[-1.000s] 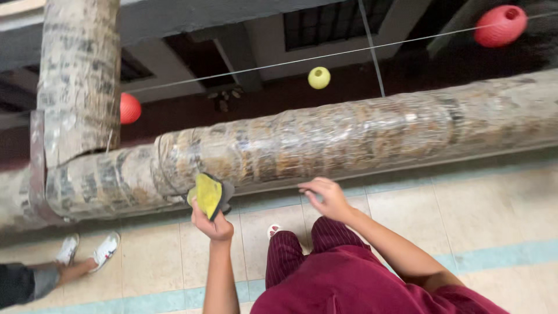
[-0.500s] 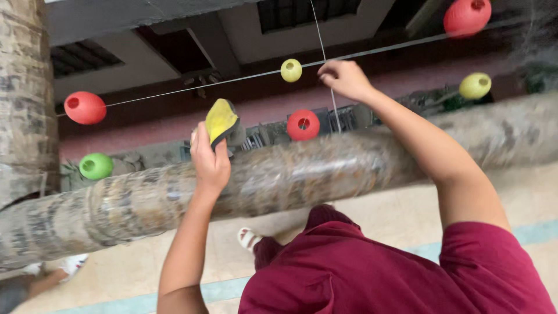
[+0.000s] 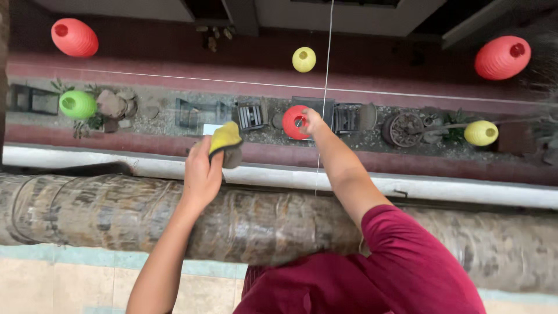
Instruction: The person wipes a balcony railing and a hanging decorative lantern with a cloth, then wipes the outer surface of a potted plant.
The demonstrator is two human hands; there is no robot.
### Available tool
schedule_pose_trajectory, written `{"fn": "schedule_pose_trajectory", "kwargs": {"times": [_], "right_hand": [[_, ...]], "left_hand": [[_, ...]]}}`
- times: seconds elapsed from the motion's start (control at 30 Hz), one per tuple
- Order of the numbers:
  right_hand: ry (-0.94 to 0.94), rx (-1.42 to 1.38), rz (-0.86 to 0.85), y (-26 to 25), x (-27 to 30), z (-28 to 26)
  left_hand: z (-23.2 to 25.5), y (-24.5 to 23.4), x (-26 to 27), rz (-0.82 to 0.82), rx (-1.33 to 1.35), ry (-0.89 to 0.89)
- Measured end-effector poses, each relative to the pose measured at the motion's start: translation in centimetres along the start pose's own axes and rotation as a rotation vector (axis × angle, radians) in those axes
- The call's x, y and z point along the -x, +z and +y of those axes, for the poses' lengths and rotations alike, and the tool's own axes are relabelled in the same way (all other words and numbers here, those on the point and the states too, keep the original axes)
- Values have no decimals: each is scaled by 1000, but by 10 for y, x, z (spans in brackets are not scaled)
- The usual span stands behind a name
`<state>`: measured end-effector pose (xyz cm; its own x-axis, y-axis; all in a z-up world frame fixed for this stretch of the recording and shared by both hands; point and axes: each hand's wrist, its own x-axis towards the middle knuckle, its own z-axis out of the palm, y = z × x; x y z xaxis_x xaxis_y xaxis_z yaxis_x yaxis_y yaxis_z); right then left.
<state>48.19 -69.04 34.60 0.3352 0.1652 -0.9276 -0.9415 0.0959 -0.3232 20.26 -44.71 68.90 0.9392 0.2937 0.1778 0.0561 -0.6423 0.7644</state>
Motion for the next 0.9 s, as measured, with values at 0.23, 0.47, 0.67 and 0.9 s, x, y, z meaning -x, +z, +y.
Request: {"fn": "schedule_pose_trajectory", "kwargs": {"times": [0.23,0.47,0.67,0.9], "right_hand": [[-88,-315,122,-15,-23,-26],[-485,65,-25,-2,-31,-26],[-729,270,-143,20,-27,24],[-797,244,-508,64,36,11]], "left_hand": [[9,18,-6,-102,-38,-17],[8,19,3,-68,-58,14],[8,7,13,-46,-46,-38],[6,-8,17,5,-100,-37]]}}
